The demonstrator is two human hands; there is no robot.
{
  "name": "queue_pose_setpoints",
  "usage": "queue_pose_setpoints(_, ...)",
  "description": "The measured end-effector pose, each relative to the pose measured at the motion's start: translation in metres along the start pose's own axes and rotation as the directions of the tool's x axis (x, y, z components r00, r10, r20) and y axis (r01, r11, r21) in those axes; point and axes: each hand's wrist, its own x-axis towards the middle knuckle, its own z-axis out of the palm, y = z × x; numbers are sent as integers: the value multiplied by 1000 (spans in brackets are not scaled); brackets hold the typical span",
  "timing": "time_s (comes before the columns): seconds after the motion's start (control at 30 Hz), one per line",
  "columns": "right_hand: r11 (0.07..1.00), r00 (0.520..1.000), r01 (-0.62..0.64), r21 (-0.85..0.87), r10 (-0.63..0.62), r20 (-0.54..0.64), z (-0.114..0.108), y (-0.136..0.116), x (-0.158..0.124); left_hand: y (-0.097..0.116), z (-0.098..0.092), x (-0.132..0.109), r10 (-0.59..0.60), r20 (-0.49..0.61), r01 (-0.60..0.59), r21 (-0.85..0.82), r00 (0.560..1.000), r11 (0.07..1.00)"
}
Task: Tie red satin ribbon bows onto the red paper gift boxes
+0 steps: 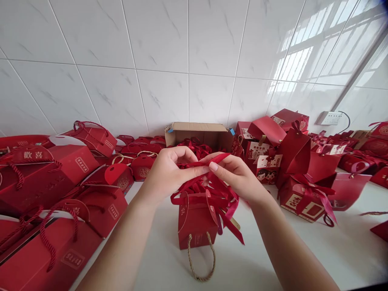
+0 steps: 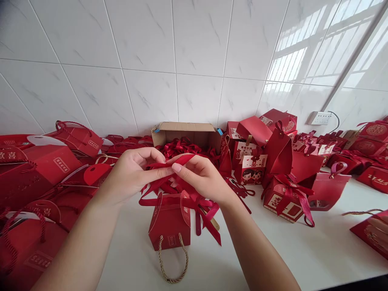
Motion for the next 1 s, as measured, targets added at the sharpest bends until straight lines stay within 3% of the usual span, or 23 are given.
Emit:
queue_pose_setpoints(0.17, 999, 999, -12, 32, 11, 31, -4, 5, 2, -1, 0, 0, 24, 30, -25, 55, 999, 998)
queue_pose_setpoints(0.27, 999, 999, 34, -23, -34, 2, -4, 9, 3, -2, -2, 1, 11, 156, -12, 0, 988, 1000)
queue_pose_setpoints(0.37, 991, 997, 78, -111, -78, 4, -4, 10, 4, -3, -7, 2, -48, 327, 76, -73, 944, 994)
queue_pose_setpoints(0.47, 944, 984, 175, -279, -172, 34, -7, 10, 4, -4, -13, 2, -93, 347, 130, -84, 933, 988)
queue_pose_setpoints(0.57, 819, 936, 350, -454, -328, 130, -13, 10, 5, -4, -16, 2, -129, 312, 158, -69, 941, 985)
queue_pose_setpoints(0.7, 547, 827, 549, -632, -464, 317, -21, 8, 5, -5, -15, 2, -161, 271, 186, -70, 949, 980)
queue_pose_setpoints(0.83, 349, 802, 551, -758, -474, 364, -22, 9, 3, -6, -12, 3, -168, 249, 197, -97, 954, 976)
queue_pose_setpoints(1.0, 185, 782, 530, -828, -485, 392, -18, 12, 4, -8, -10, 6, -184, 253, 223, -137, 950, 965)
